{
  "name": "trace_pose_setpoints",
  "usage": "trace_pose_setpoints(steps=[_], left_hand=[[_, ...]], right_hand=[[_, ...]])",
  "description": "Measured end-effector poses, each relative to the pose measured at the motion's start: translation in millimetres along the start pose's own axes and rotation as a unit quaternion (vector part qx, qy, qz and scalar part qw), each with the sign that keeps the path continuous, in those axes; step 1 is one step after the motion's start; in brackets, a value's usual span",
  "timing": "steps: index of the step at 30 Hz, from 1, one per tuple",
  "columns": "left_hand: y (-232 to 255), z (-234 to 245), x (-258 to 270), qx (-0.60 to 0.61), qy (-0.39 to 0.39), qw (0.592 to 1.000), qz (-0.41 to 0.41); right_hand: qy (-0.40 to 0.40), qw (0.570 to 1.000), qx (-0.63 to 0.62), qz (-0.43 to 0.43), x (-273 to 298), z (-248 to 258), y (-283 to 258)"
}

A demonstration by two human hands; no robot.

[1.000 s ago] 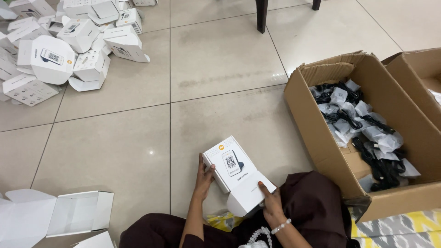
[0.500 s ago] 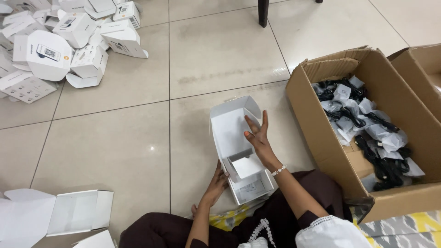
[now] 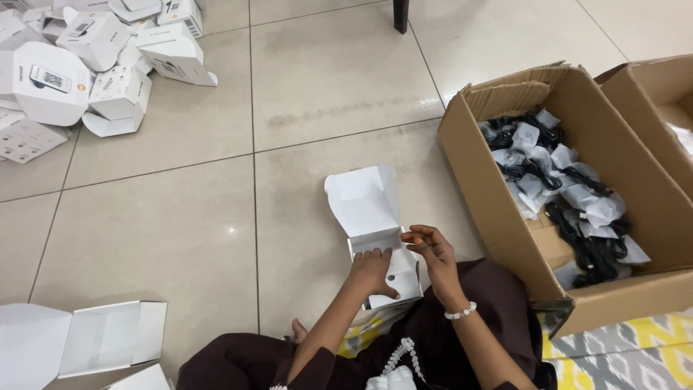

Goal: The person packs items, including small electronics and cables, into boxes.

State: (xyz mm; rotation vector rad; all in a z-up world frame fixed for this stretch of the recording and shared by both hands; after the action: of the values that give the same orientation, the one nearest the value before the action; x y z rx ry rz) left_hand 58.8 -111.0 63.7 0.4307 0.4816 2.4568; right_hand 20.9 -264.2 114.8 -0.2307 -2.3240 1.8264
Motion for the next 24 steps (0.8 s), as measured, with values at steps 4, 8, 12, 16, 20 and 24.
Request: trace_pose_setpoints(steps=[4,8,12,16,20,24], left_hand=[[7.4,10.2,4.5,-0.027,-0.079,0.996,0.026],[13.0,85.4,51.8,0.061,0.066,0.996,0.024],[-33.3,141.1,97.8,0.049,0.168,0.977,0.119],[-99.2,94.2,120.2,0.012,0.136,0.963,0.233],[-126.6,51.0,138.2,-0.01,0.053,0.943,0.328],[-138.1,11.9,126.9,-0.001,0.096,0.956,0.275]], right_hand=[[0.054,0.998,-0.011,0.043,1.3,35.9,-5.8],[0.156,0.985,-0.001,0.077,-0.9,70.4,15.8],[-0.04,0.918,0.385,0.085,11.8,8.9,3.7],[-0.165,0.772,0.532,0.306,20.3,-41.6,-1.0],[-0.269,0.722,0.627,0.11,14.3,-42.5,31.6],[-0.337,0.691,0.634,0.078,12.4,-38.2,44.9]])
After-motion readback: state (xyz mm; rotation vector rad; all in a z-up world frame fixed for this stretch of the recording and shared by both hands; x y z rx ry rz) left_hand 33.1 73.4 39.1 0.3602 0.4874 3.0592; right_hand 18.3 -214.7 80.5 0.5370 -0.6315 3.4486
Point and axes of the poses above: each hand's wrist, its own x-axis away from the middle knuckle, its own z-axis out of the back of the hand, y = z × x, the point moved 5 cm from there along -x, towards the middle knuckle, and after that the axes turned 4 degrees about y, right-handed, at the moved point
